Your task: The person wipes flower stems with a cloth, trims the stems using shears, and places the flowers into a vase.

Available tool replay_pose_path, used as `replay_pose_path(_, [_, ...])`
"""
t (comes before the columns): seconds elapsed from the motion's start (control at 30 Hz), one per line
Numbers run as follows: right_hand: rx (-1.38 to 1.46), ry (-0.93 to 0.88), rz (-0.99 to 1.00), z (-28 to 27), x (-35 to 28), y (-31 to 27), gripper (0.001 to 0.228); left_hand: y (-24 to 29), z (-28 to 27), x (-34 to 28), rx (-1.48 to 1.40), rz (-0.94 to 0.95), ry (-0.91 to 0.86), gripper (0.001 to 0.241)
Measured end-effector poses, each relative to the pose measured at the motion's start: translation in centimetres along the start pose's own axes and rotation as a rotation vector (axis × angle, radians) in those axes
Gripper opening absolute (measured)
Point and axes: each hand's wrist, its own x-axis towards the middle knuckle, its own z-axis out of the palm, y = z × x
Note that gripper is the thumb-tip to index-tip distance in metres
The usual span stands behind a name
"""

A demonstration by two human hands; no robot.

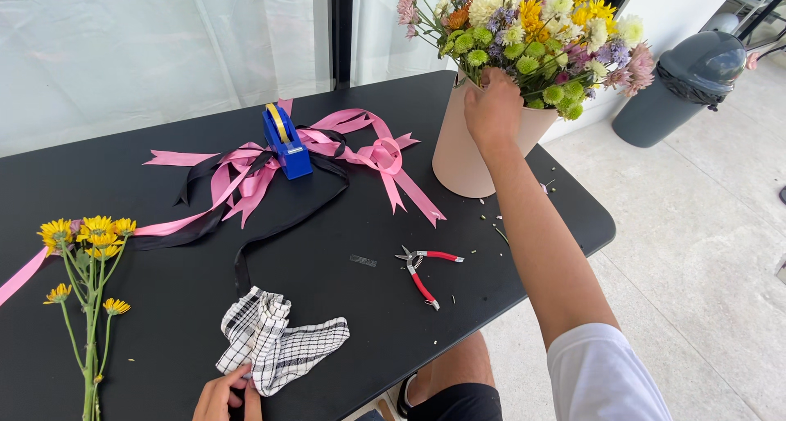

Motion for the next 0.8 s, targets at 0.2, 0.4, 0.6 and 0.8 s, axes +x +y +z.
replay_pose_path(0.2, [-0.018, -0.017, 0.012, -1.0, 1.7, -0.3, 0.025, -3.5, 1.1, -0.7, 0.029, -0.001, -0.028, 0.026])
replay_pose_path(0.4, [-0.048, -0.336, 0.23, -4.4, 2.8, -3.2, 0.027, -5.1, 1.9, -0.9, 0.032, 0.0, -0.031, 0.026])
replay_pose_path(0.6, [-0.036, -0.231, 0.173, -2.6, 4.3, -0.5, 0.022, -4.2, 1.3, -0.8, 0.078, -0.017, -0.059, 0.025])
replay_pose_path(0.8, [0.022, -0.315, 0.055, -4.2, 3.3, -0.3, 0.033, -2.2, 0.8, -0.6, 0.054, -0.032, -0.04, 0.026])
